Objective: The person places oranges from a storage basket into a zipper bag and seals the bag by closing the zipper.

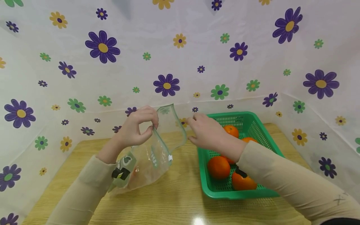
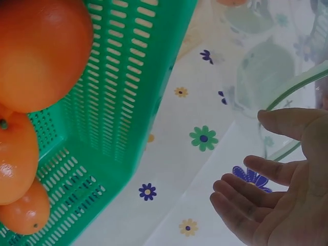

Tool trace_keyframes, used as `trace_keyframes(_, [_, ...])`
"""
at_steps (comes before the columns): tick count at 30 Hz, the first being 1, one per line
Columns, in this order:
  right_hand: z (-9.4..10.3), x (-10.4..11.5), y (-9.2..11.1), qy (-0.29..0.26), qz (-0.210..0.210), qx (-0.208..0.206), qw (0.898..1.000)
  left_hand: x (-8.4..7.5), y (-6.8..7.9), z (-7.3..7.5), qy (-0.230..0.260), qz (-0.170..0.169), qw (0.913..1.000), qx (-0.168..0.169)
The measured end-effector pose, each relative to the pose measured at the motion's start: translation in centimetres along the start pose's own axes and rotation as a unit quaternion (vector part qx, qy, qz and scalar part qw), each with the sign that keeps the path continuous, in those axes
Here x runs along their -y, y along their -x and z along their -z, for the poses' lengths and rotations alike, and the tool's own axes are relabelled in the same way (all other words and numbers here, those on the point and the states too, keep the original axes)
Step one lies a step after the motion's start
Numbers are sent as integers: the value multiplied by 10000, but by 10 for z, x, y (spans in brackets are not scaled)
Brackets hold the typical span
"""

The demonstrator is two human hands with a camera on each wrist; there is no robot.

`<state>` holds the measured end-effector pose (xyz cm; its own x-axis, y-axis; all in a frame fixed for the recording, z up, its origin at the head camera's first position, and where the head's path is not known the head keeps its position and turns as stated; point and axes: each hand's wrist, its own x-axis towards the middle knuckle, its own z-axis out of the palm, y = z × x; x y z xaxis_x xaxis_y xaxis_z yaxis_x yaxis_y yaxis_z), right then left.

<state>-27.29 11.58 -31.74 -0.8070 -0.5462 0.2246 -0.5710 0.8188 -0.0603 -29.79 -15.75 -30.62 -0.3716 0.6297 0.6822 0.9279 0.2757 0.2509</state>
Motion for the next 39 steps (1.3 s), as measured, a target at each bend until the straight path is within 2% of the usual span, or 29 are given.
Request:
trace_keyframes(12, [-12, -23, -1, 288, -103, 64, 9995, -1, 3, 1, -63, 113, 9999, 42])
trace_keyframes(19, [-16, -38, -1, 170, -385, 294, 9987, -1, 4, 2, -74, 135, 9999, 47])
trace_keyframes(25, [-22, -52, -1, 155, -734, 391, 9964, -2, 3, 3, -60, 117, 9999, 74])
trace_keyframes(39, [-32, -78, -2, -56, -1219, 579, 9908, -3, 6, 4, -172, 147, 9997, 69])
